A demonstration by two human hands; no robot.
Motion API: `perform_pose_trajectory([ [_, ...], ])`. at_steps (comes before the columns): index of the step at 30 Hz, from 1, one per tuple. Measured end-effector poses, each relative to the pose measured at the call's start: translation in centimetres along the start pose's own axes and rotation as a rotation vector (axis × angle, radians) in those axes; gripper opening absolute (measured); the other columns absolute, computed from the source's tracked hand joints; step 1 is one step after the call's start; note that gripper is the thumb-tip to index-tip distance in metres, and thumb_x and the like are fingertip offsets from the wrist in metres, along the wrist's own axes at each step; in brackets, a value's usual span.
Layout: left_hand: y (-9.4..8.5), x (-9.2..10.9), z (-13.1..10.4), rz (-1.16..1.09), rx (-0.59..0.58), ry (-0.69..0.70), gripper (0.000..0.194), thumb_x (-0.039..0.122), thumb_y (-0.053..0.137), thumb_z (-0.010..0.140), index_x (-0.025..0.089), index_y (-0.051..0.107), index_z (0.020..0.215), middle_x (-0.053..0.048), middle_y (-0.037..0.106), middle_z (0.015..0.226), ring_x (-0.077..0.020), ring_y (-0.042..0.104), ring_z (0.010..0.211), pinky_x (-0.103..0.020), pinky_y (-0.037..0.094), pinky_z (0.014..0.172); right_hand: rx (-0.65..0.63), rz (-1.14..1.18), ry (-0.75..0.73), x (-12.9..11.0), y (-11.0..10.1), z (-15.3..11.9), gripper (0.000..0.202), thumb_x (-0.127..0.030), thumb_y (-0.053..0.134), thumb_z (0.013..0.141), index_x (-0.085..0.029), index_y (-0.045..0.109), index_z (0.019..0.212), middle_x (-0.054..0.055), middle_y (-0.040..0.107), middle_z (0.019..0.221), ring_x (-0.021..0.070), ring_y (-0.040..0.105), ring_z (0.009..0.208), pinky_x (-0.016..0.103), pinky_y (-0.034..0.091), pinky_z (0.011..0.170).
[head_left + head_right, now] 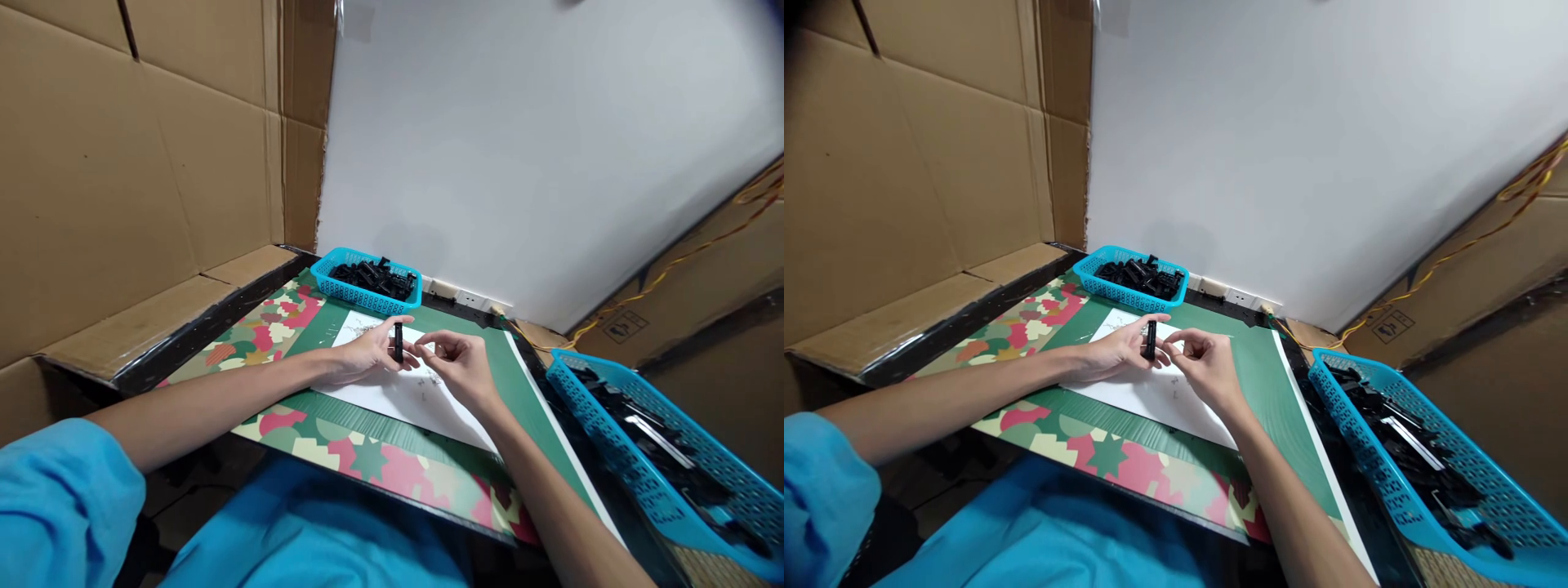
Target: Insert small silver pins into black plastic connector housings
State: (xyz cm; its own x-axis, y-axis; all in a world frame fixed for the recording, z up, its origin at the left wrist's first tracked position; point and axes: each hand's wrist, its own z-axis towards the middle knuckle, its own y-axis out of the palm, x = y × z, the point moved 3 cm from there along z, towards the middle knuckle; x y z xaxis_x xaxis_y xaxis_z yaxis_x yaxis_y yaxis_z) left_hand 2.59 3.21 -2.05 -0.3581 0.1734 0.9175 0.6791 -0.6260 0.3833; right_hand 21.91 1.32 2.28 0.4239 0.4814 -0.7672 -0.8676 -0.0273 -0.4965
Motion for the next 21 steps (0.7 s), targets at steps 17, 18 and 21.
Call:
perform_pose_trajectory([
  [17, -0.19, 0.20, 0.08, 0.176, -0.168, 0.152, 0.083, -0.003, 0.073, 0.076, 0.028, 0.043, 0.147, -0.009, 0.073, 0.113, -0.0255, 0.078, 0.102, -0.041, 0.059, 0.092, -0.132, -0.144, -0.139, -0.31, 0.35, -0.49, 0.016, -0.028, 0.071, 0.090, -0.016, 0.082, 0.088, -0.005, 0.046, 0.056, 0.0104, 0.027, 0.054, 0.028, 0.022, 0.052],
  [18, -0.14, 0.25, 0.04, 0.181, -0.171, 0.152, 0.083, -0.002, 0.073, 0.076, 0.028, 0.043, 0.147, -0.008, 0.072, 0.112, -0.0254, 0.078, 0.101, -0.041, 0.059, 0.091, -0.137, -0.150, -0.146, -0.33, 0.37, -0.51, 0.015, -0.025, 0.071, 0.090, -0.016, 0.082, 0.088, -0.004, 0.048, 0.056, 0.0101, 0.028, 0.054, 0.027, 0.023, 0.052],
  [21, 0.05, 0.41, -0.12, 0.199, -0.177, 0.149, 0.085, -0.001, 0.075, 0.075, 0.027, 0.043, 0.149, -0.008, 0.072, 0.110, -0.0249, 0.078, 0.099, -0.041, 0.059, 0.091, -0.150, -0.157, -0.159, -0.30, 0.47, -0.57, 0.014, -0.022, 0.069, 0.090, -0.016, 0.082, 0.089, -0.003, 0.054, 0.057, 0.0096, 0.032, 0.052, 0.027, 0.026, 0.053],
])
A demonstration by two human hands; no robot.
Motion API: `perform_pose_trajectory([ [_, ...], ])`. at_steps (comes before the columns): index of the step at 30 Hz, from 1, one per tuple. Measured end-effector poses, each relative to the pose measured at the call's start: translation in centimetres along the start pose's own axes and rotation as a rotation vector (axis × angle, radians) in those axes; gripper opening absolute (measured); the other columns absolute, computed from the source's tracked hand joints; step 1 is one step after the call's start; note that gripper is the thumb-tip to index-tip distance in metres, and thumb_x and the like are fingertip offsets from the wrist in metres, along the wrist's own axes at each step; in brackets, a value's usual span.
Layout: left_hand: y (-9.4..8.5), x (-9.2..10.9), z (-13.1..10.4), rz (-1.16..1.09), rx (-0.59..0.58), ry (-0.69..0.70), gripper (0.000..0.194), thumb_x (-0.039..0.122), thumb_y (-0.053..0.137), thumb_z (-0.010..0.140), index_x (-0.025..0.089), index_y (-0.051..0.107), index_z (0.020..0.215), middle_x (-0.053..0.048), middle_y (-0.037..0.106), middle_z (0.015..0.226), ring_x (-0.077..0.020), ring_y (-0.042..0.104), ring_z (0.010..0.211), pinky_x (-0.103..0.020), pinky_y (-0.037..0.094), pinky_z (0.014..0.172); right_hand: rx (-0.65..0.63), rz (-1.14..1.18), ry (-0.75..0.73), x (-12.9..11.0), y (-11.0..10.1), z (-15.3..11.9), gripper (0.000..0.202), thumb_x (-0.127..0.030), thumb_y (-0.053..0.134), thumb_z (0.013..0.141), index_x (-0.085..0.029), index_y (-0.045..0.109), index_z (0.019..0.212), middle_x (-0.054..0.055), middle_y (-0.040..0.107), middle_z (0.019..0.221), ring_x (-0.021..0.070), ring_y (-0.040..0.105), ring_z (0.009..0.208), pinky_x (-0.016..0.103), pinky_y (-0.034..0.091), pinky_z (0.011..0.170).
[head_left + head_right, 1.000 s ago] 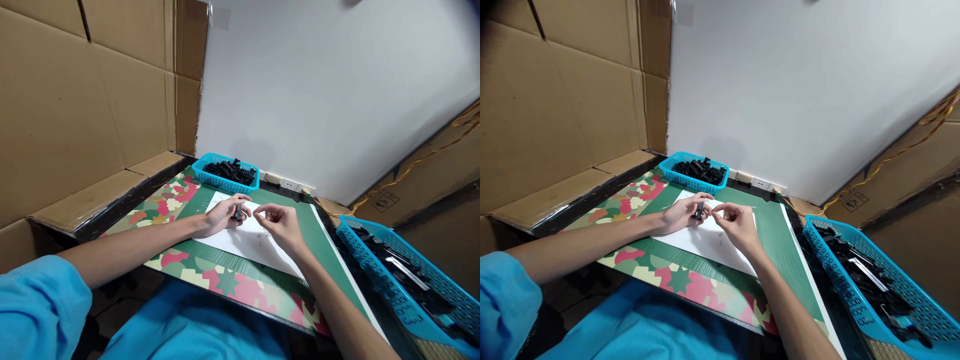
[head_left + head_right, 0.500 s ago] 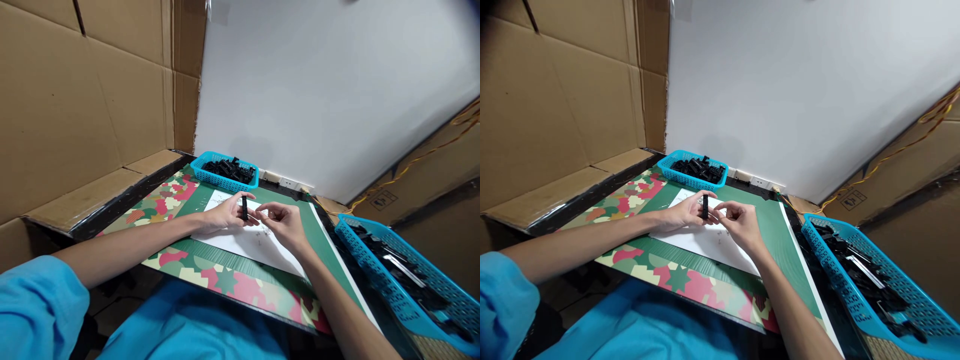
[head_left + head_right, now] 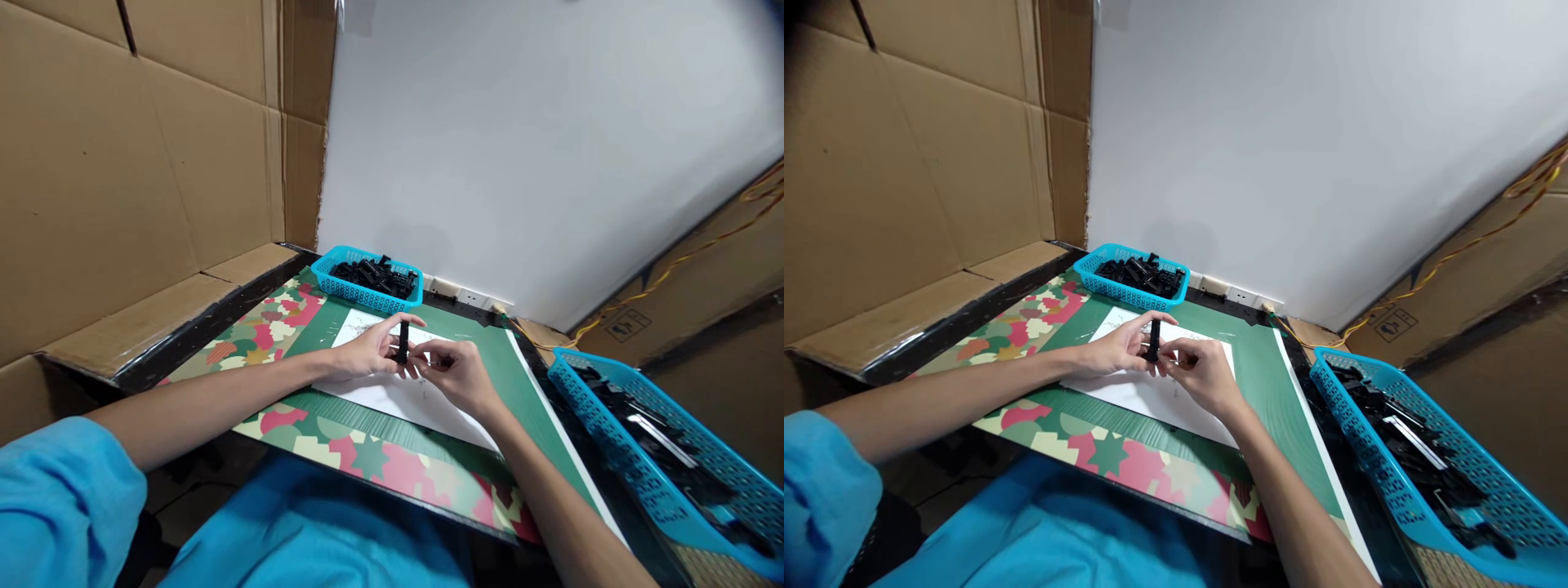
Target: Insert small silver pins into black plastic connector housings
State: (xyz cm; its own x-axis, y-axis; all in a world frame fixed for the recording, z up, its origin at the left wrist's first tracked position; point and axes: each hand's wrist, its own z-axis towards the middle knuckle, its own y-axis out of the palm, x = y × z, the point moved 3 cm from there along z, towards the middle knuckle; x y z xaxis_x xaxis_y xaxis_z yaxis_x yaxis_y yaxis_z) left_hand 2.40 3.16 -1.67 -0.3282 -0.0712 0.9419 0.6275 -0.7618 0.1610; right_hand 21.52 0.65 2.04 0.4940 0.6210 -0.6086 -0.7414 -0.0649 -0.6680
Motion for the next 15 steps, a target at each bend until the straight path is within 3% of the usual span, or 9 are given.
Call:
perform_pose_trajectory([
  [15, -0.05, -0.12, -0.18, 0.032, 0.012, -0.024, 0.086, 0.001, 0.077, 0.075, 0.029, 0.046, 0.150, -0.008, 0.069, 0.114, -0.0249, 0.078, 0.100, -0.042, 0.060, 0.092, -0.121, 0.030, 0.017, 0.47, 0.20, -0.06, 0.016, -0.027, 0.069, 0.097, -0.018, 0.081, 0.092, 0.004, 0.074, 0.075, 0.0117, 0.045, 0.057, 0.027, 0.036, 0.055],
])
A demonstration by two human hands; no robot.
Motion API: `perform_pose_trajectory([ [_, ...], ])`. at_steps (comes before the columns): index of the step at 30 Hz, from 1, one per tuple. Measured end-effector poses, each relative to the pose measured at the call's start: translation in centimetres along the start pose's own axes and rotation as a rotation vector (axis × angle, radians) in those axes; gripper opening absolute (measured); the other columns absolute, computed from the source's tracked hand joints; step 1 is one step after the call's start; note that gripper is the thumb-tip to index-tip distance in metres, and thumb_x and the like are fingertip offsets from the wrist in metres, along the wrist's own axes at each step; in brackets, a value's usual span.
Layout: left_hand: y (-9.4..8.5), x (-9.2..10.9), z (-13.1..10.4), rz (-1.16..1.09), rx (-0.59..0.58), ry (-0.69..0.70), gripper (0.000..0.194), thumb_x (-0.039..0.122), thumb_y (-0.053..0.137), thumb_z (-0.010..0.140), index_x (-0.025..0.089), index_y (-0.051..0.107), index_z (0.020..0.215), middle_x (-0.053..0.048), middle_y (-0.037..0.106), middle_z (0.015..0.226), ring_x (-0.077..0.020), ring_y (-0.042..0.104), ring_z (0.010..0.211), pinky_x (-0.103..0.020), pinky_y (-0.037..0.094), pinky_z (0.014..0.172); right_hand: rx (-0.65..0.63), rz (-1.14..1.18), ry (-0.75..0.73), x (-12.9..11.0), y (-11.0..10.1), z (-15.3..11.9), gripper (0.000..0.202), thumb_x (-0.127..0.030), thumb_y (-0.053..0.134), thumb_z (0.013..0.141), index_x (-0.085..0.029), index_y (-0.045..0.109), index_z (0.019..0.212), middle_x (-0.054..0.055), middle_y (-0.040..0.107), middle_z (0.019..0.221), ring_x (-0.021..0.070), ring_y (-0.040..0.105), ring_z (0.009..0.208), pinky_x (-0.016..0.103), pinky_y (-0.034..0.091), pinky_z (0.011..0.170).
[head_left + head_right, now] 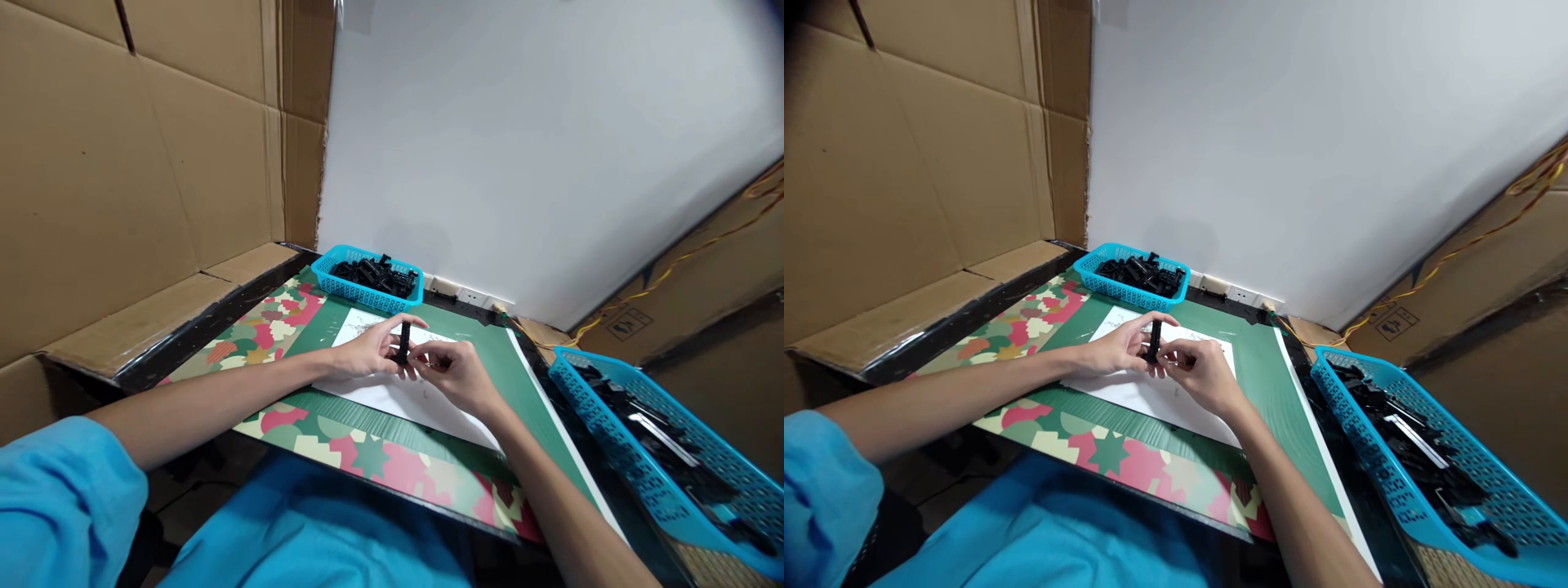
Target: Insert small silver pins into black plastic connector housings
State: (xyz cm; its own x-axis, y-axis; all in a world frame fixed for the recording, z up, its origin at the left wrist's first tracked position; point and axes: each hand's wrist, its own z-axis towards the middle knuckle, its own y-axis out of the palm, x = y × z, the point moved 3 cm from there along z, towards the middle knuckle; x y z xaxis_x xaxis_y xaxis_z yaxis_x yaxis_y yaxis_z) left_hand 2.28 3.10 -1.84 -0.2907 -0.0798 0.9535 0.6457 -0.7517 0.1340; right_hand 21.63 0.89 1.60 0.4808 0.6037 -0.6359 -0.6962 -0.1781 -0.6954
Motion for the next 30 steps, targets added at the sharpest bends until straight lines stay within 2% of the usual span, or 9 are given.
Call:
perform_pose_trajectory([
  [6, 0.13, 0.24, -0.14, -0.005, -0.003, -0.002, 0.084, 0.002, 0.078, 0.076, 0.028, 0.047, 0.148, -0.008, 0.067, 0.115, -0.0250, 0.077, 0.100, -0.042, 0.061, 0.092, -0.003, -0.006, 0.009, 0.05, 0.04, 0.02, 0.017, -0.027, 0.069, 0.097, -0.018, 0.082, 0.093, 0.004, 0.076, 0.078, 0.0120, 0.045, 0.058, 0.027, 0.037, 0.057],
  [13, 0.23, 0.35, -0.20, -0.018, -0.021, 0.014, 0.086, -0.004, 0.071, 0.074, 0.030, 0.048, 0.150, -0.006, 0.067, 0.115, -0.0224, 0.077, 0.100, -0.041, 0.059, 0.094, -0.011, 0.007, 0.010, 0.25, 0.08, 0.01, 0.019, -0.031, 0.070, 0.098, -0.018, 0.084, 0.096, 0.004, 0.078, 0.078, 0.0130, 0.051, 0.057, 0.027, 0.039, 0.056],
  [20, 0.30, 0.43, -0.06, -0.034, -0.040, 0.010, 0.083, -0.002, 0.074, 0.075, 0.028, 0.048, 0.148, -0.011, 0.068, 0.124, -0.0216, 0.077, 0.097, -0.039, 0.059, 0.090, -0.050, 0.104, 0.003, -0.06, 0.16, 0.00, 0.021, -0.032, 0.068, 0.101, -0.020, 0.086, 0.099, 0.005, 0.081, 0.084, 0.0177, 0.067, 0.069, 0.028, 0.049, 0.067],
  [23, 0.30, 0.33, 0.01, -0.040, -0.043, 0.009, 0.084, -0.001, 0.076, 0.074, 0.028, 0.047, 0.147, -0.010, 0.067, 0.123, -0.0218, 0.077, 0.097, -0.040, 0.059, 0.091, -0.056, 0.085, 0.018, -0.27, 0.04, 0.04, 0.022, -0.033, 0.069, 0.101, -0.021, 0.086, 0.099, 0.005, 0.081, 0.083, 0.0168, 0.063, 0.066, 0.028, 0.047, 0.066],
  [27, 0.17, 0.11, 0.07, -0.035, -0.036, 0.007, 0.082, 0.002, 0.079, 0.075, 0.028, 0.049, 0.146, -0.009, 0.067, 0.121, -0.0235, 0.077, 0.098, -0.043, 0.060, 0.092, -0.050, 0.013, 0.030, -0.19, -0.09, 0.06, 0.023, -0.036, 0.070, 0.100, -0.020, 0.086, 0.098, 0.004, 0.079, 0.077, 0.0134, 0.050, 0.057, 0.027, 0.039, 0.057],
  [30, 0.02, -0.06, 0.09, -0.028, -0.028, 0.007, 0.082, 0.003, 0.080, 0.074, 0.028, 0.049, 0.146, -0.009, 0.067, 0.119, -0.0241, 0.077, 0.097, -0.044, 0.061, 0.092, -0.064, -0.015, 0.036, -0.05, -0.10, 0.06, 0.026, -0.039, 0.070, 0.100, -0.019, 0.085, 0.096, 0.004, 0.076, 0.073, 0.0132, 0.047, 0.056, 0.027, 0.036, 0.054],
])
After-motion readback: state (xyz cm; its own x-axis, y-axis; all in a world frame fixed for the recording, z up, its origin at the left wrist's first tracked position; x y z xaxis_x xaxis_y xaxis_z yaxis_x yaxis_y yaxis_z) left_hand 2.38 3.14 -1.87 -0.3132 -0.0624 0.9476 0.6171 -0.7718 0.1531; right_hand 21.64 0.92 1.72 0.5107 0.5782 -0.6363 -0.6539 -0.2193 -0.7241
